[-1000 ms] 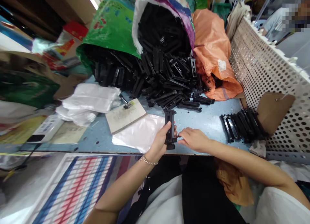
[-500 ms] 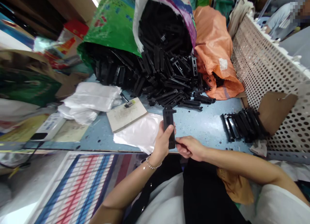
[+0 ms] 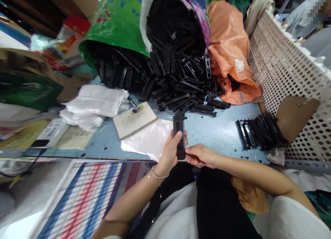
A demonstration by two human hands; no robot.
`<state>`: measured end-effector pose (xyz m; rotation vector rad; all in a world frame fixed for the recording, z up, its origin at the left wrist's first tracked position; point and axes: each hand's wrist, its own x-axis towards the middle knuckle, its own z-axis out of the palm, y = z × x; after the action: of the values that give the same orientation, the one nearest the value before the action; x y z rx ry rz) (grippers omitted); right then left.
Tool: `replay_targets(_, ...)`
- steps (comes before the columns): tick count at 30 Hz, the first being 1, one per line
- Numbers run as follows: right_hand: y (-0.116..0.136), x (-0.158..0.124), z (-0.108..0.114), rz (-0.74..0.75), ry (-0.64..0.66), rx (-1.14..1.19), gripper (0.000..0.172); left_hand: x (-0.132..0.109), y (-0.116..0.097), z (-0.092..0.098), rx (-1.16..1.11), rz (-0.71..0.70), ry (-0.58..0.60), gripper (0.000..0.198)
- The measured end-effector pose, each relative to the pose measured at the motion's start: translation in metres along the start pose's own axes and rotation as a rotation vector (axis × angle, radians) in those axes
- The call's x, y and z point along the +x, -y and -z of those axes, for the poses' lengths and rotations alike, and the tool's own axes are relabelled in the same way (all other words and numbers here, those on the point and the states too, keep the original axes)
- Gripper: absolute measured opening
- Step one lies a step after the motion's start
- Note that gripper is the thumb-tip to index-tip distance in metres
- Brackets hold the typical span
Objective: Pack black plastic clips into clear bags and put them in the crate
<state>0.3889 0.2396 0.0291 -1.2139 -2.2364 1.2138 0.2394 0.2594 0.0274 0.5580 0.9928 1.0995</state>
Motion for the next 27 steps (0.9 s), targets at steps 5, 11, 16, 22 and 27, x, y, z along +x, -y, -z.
replay_targets(5,-0.001,0.003,0.030,0.445,-0.098,-0.640,0.034,0.005,-0.003,0.002,-0.077,0.190,0.042,0.066)
replay_targets(11,-0.003,0.005,0.018,0.224,0.009,-0.310,0.049,0.003,0.007,-0.002,-0.097,0.127,0.025,0.065)
replay_targets(16,-0.003,0.000,0.008,0.123,0.005,-0.555,0.035,0.008,0.015,0.010,-0.006,0.113,-0.052,0.062)
replay_targets(22,-0.012,-0.004,0.022,0.692,-0.105,-0.991,0.029,0.009,0.023,0.006,-0.038,0.332,-0.007,0.069)
replay_targets(27,-0.018,-0.002,0.011,0.240,0.051,-0.538,0.047,0.010,0.036,0.005,0.005,0.186,-0.018,0.062)
